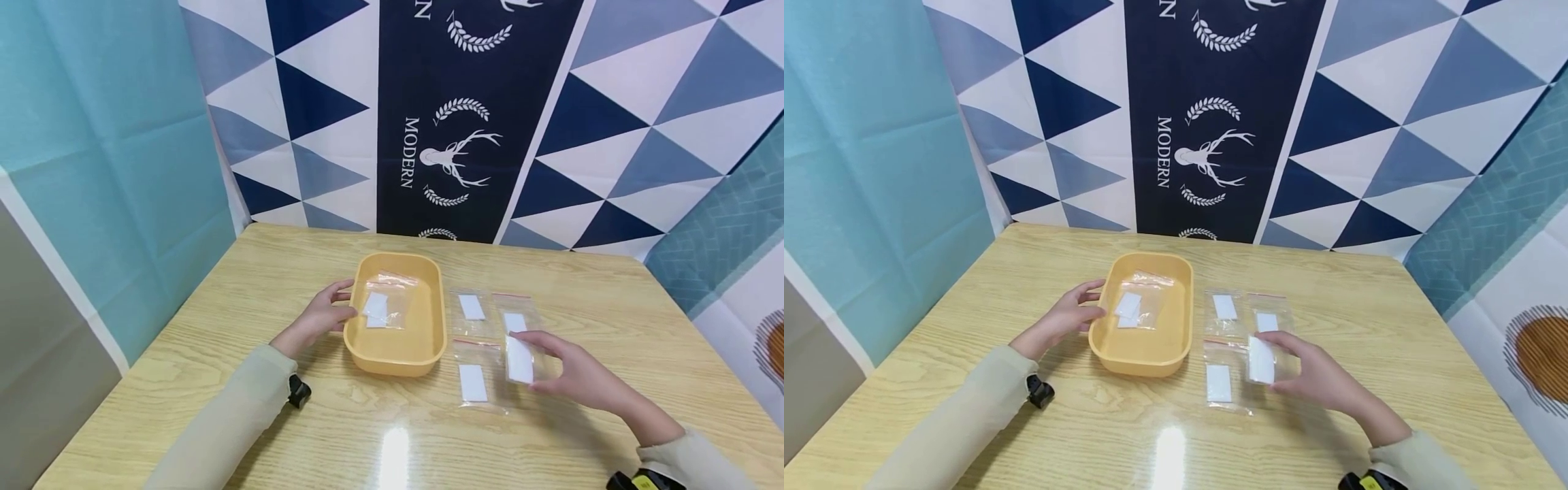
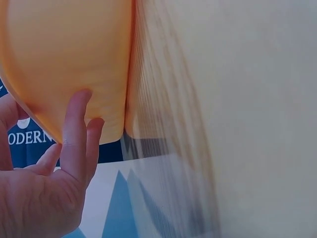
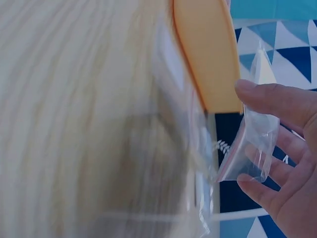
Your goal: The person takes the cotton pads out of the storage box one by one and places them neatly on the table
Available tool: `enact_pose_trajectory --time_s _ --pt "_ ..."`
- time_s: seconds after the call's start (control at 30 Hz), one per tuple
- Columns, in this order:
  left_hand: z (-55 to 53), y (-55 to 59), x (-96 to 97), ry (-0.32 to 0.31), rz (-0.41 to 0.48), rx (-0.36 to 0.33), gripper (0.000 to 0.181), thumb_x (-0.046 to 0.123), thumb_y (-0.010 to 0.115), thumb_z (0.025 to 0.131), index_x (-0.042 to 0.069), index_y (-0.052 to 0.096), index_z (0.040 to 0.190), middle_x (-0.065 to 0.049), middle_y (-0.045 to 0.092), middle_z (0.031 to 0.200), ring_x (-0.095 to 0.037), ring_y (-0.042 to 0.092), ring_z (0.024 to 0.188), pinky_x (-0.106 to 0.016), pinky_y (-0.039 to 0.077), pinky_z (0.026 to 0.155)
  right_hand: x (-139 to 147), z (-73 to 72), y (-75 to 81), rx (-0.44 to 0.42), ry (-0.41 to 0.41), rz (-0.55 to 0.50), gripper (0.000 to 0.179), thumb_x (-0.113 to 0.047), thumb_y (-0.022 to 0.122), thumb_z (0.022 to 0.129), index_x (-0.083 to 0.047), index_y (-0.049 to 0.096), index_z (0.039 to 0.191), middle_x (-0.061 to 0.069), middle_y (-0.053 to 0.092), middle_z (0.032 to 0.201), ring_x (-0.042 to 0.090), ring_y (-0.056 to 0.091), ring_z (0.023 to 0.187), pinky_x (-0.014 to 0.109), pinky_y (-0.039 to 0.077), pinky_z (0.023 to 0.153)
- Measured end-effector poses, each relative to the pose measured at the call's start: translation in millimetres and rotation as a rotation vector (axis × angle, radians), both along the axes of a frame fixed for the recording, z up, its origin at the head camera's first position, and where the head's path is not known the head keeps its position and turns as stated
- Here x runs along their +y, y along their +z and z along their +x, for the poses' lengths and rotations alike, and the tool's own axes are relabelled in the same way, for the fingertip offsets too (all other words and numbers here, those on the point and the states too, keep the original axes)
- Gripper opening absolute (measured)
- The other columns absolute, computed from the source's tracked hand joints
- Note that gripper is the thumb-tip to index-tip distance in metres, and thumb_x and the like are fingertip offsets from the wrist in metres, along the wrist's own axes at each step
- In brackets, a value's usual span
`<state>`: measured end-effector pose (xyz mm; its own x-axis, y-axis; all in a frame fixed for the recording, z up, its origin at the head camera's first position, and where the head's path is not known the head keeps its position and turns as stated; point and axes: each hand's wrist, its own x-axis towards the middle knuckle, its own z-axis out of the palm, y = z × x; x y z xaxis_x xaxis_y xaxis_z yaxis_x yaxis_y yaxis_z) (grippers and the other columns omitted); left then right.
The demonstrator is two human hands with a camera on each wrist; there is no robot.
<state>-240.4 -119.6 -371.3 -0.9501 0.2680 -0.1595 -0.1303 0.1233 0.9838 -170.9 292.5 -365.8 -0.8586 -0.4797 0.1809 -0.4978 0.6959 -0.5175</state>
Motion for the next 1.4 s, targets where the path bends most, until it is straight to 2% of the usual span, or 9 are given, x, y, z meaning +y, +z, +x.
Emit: enact_pose_trajectory --time_s 0.23,0.47,0.57,0.67,0.7,0.77,0.87,1.13,1.4 --pt "-14.2 -21.1 -3.0 0.019 0.025 0.004 0.067 -0.002 0.056 0.087 0.007 0.026 0.146 -0.027 0.033 0.138 -0.042 0.052 0.109 -0.044 0.053 0.079 14 2.6 -10.0 -0.081 -0.014 0.055 0.073 -0.019 0.083 0.067 -0.011 0.051 0.132 0.017 0.05 0.131 0.039 0.046 0.117 0.055 0.042 0.089" --pt "-15.5 -26.1 -1.7 0.045 -0.001 0.023 0.065 0.0 0.057 0.087 0.011 0.03 0.145 -0.023 0.038 0.135 -0.037 0.055 0.106 -0.039 0.055 0.075 24 2.5 -20.2 -0.124 -0.024 0.112 0.074 -0.015 0.084 0.064 -0.007 0.052 0.13 0.019 0.05 0.13 0.042 0.043 0.12 0.056 0.037 0.094" --pt "-15.3 -25.9 -1.2 0.051 -0.004 0.023 0.065 -0.001 0.057 0.086 0.011 0.031 0.145 -0.023 0.038 0.134 -0.036 0.056 0.105 -0.038 0.055 0.075 28 2.0 -26.9 -0.173 -0.004 0.09 0.073 -0.015 0.083 0.065 -0.009 0.052 0.13 0.018 0.049 0.132 0.039 0.039 0.124 0.031 0.033 0.103" --pt "-15.4 -26.3 -1.2 0.048 -0.005 0.018 0.065 -0.001 0.057 0.087 0.011 0.031 0.145 -0.022 0.038 0.135 -0.035 0.056 0.104 -0.038 0.055 0.075 31 2.2 -33.3 -0.192 0.048 0.054 0.071 -0.019 0.082 0.066 -0.009 0.052 0.13 0.018 0.048 0.133 0.024 0.036 0.128 0.005 0.02 0.096" --pt "-15.6 -26.6 -1.2 0.046 -0.005 0.018 0.065 -0.001 0.057 0.087 0.011 0.031 0.145 -0.022 0.038 0.135 -0.036 0.056 0.105 -0.038 0.055 0.075 32 2.0 -35.2 -0.191 0.075 0.037 0.071 -0.021 0.082 0.067 -0.008 0.052 0.13 0.019 0.048 0.133 0.018 0.035 0.128 0.0 0.016 0.092" --pt "-15.6 -26.7 -1.4 0.044 -0.006 0.015 0.065 -0.001 0.057 0.087 0.011 0.031 0.145 -0.022 0.038 0.135 -0.036 0.056 0.105 -0.038 0.055 0.075 34 1.5 -37.9 -0.177 0.129 0.021 0.07 -0.025 0.081 0.07 -0.007 0.051 0.13 0.021 0.047 0.133 0.005 0.031 0.127 -0.001 0.015 0.093" --pt "-15.3 -26.0 -1.5 0.046 -0.006 0.015 0.065 0.0 0.058 0.087 0.012 0.031 0.145 -0.022 0.038 0.135 -0.036 0.055 0.106 -0.039 0.055 0.076 37 0.1 -40.0 -0.167 0.178 0.004 0.067 -0.03 0.079 0.072 -0.008 0.052 0.13 0.022 0.046 0.134 -0.008 0.024 0.125 -0.001 0.014 0.093" --pt "-13.9 -21.2 -2.3 0.026 -0.006 0.003 0.066 0.0 0.057 0.088 0.009 0.027 0.146 -0.025 0.034 0.138 -0.04 0.053 0.109 -0.043 0.054 0.078 41 -1.4 -41.2 -0.201 0.207 0.002 0.062 -0.037 0.075 0.075 -0.015 0.054 0.129 0.022 0.041 0.138 -0.01 0.021 0.125 -0.001 0.012 0.091" --pt "2.2 2.7 1.7 0.015 -0.012 -0.006 0.066 -0.003 0.054 0.088 0.004 0.024 0.146 -0.029 0.031 0.139 -0.043 0.049 0.113 -0.047 0.05 0.085 42 -1.5 -43.8 -0.219 0.213 -0.025 0.064 -0.04 0.075 0.074 -0.015 0.054 0.129 0.023 0.037 0.14 -0.013 0.017 0.125 -0.001 0.012 0.091"
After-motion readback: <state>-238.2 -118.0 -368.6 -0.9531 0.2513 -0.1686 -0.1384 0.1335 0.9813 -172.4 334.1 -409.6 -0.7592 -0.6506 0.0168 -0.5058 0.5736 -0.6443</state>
